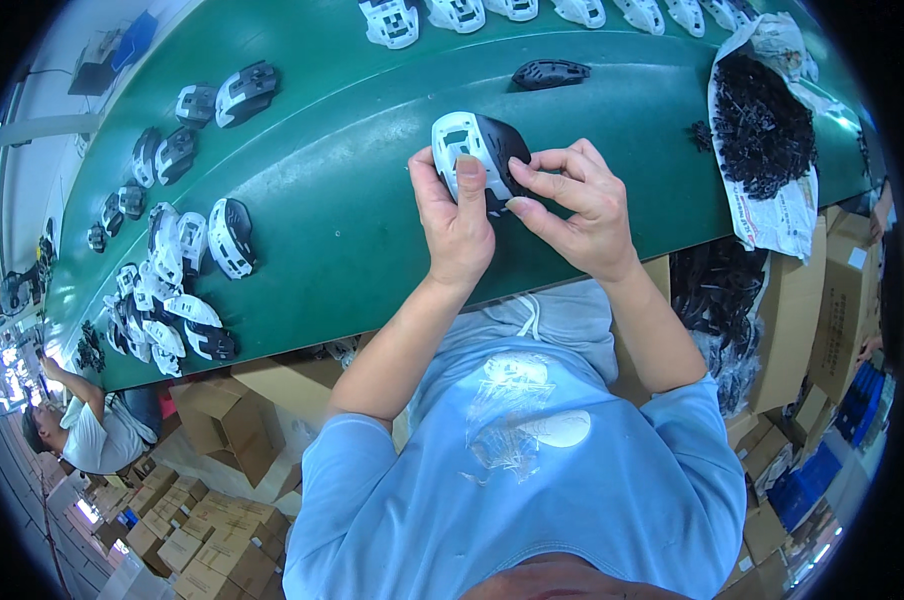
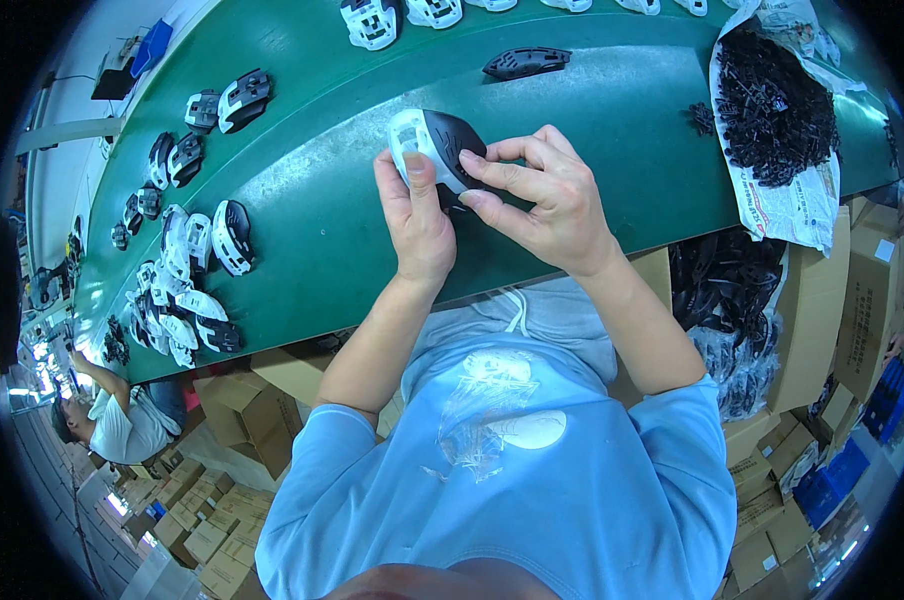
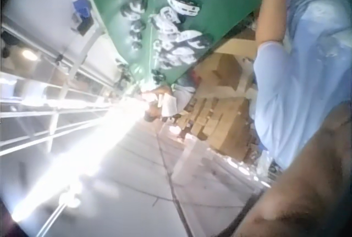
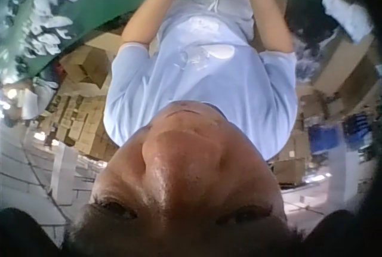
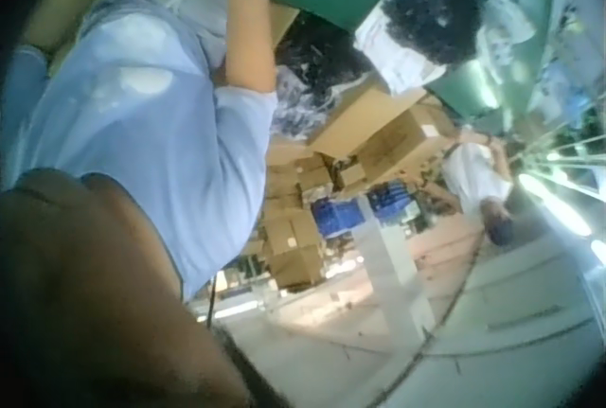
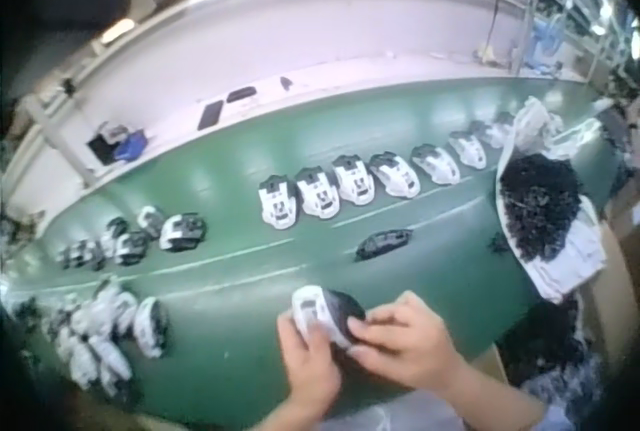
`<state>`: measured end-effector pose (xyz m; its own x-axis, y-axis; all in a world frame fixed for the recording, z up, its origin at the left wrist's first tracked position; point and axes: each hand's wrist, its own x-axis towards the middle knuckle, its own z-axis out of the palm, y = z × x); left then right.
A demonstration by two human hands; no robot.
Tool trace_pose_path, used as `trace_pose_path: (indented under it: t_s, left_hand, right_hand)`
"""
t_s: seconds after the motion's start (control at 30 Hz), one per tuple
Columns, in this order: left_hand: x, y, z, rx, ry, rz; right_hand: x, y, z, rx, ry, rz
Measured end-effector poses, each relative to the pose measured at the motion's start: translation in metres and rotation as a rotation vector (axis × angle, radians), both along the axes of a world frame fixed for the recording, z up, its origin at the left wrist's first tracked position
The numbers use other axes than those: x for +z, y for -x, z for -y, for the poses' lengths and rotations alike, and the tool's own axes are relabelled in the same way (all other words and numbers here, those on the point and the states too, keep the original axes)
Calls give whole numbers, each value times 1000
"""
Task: The person assembles computer mouse shells by picking up plastic shell pieces, side panels, and small components from the workbench and fitting them together by hand.
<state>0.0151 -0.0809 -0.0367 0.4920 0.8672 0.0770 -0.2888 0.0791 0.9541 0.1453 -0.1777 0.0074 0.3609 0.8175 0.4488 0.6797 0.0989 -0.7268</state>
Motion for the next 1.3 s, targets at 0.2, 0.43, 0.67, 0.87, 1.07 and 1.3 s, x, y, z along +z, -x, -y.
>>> trace_pose_path:
  t_s: [0.2, 0.43, 0.67, 0.87, 1.07, 1.3]
  left_hand:
    - [13, -3, 15, 1, 170, -108]
    - [32, 40, -18, -205, -506, -365]
    - [18, -18, -49, -486, -1298, -560]
    - [18, -35, -52, -394, -1362, -440]
    - [23, 0, -106, -157, -1294, -465]
    - [43, 44, -287, 190, -1382, -1061]
  right_hand:
    - [-13, 15, 5, -64, -42, 70]
    - [-30, -23, 11, -31, 79, 155]
    - [-36, -8, 20, -66, 152, 163]
    - [-35, -6, 22, -91, 108, 103]
    - [-5, -94, 58, -99, 32, 348]
    - [13, -221, 105, -295, 578, 679]
